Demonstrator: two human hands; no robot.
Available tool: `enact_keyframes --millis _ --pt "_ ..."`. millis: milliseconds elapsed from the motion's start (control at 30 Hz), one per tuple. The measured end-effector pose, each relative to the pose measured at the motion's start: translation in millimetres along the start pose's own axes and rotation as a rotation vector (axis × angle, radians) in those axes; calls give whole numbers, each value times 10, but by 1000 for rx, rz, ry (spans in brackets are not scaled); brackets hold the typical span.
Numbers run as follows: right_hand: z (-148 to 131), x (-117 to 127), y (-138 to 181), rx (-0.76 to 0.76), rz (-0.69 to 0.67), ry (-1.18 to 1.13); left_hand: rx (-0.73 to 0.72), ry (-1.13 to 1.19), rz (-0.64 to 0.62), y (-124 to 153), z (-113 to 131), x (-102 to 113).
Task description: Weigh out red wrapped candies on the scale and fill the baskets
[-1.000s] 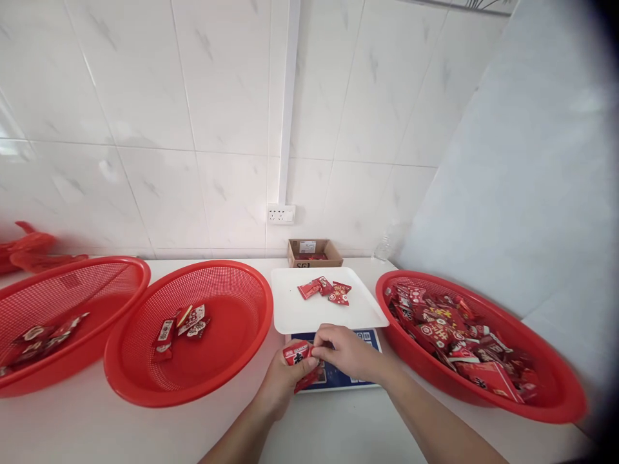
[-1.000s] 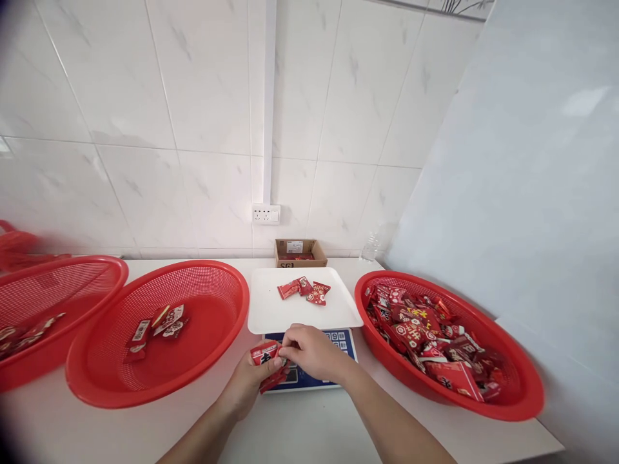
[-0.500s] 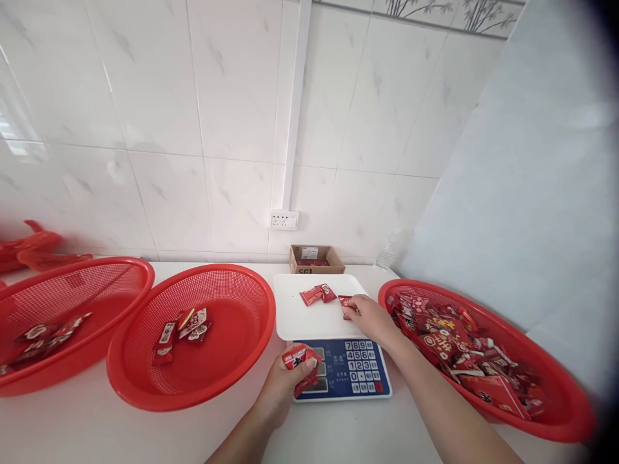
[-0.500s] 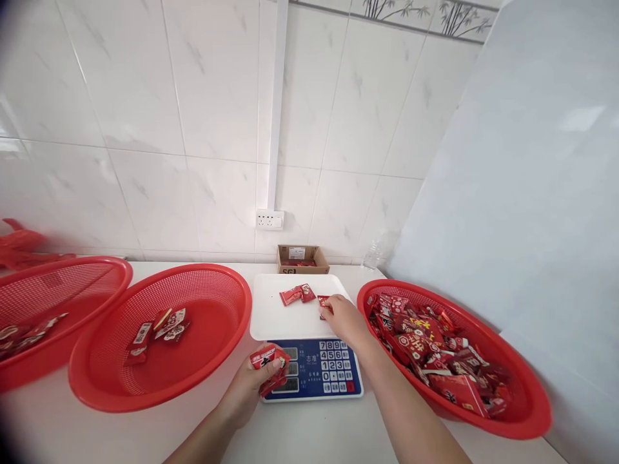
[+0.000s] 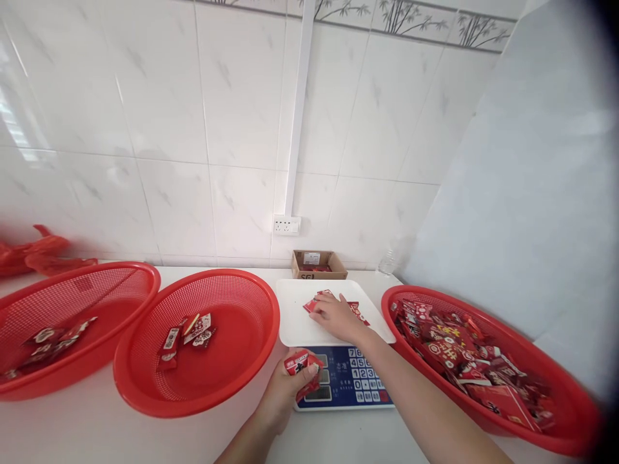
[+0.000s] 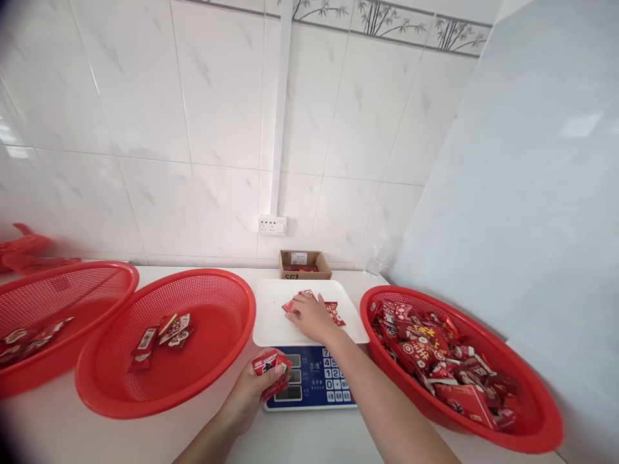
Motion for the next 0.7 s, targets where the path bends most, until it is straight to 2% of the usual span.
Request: enact_keyframes --millis 167,267,333,400,500,700 --pt "157 144 119 18 103 -97 19 -19 2 2 -23 2" --pt "440 260 255 -96 191 -78 35 -25 18 4 -43 20" --pt "664 220 358 -221 149 -77 41 -24 22 5 -54 25" --pt "815 87 453 -320 40 -110 46 -18 21 6 -66 21" --pt "798 -99 512 -350 -67 -184 62 -7 19 12 -86 7" --pt "515 -211 352 -286 -65 -199 38 -19 5 6 -51 -7"
Point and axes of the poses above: each hand's wrist, its own y-axis away from the middle knuckle, its own x-axis out of the back of the hand, z = x × y, the point moved 10 cm from there along -y, towards the middle knuckle, and after that the axes turned 13 degrees about y, right-handed, at the moved point
